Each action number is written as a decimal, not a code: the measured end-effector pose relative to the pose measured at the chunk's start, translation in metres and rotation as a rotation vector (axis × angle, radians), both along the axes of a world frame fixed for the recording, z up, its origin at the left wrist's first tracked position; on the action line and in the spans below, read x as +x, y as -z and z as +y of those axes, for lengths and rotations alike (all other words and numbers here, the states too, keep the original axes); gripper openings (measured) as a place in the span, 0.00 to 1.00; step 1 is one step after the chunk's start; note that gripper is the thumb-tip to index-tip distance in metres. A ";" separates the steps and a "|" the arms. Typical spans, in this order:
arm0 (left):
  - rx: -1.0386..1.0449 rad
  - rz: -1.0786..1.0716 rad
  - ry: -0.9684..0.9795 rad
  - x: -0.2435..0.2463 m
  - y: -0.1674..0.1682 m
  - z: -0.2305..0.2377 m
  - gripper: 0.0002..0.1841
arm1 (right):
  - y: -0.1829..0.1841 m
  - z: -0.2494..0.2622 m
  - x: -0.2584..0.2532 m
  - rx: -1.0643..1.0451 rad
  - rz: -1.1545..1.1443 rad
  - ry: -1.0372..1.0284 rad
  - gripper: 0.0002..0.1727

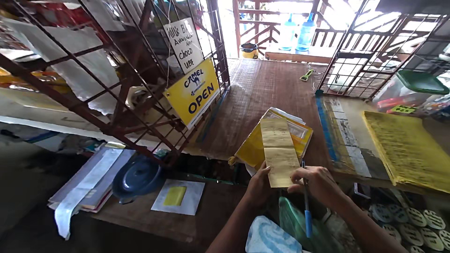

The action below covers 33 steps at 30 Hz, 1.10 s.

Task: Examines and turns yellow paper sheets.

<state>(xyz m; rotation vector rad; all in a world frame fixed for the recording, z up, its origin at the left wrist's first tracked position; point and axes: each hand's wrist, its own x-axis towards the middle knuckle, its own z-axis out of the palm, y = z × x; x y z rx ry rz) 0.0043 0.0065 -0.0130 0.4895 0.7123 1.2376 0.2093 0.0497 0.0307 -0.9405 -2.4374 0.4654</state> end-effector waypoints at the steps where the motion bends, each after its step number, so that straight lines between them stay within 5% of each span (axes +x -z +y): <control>1: 0.008 0.009 0.002 0.000 0.001 0.000 0.24 | 0.001 0.002 0.000 0.007 0.011 0.002 0.23; 12: 0.030 -0.013 0.020 -0.001 0.002 0.001 0.24 | 0.016 0.026 -0.017 0.016 0.041 0.037 0.09; 20: 0.034 -0.021 0.014 0.000 0.002 0.001 0.23 | 0.009 0.009 -0.012 0.092 -0.019 -0.107 0.19; 24: 0.042 -0.039 0.023 0.000 0.003 0.001 0.24 | 0.009 -0.001 -0.010 0.247 -0.068 -0.123 0.15; 33: 0.073 0.029 0.038 -0.002 0.005 0.001 0.27 | 0.013 0.000 -0.011 0.176 0.003 -0.082 0.16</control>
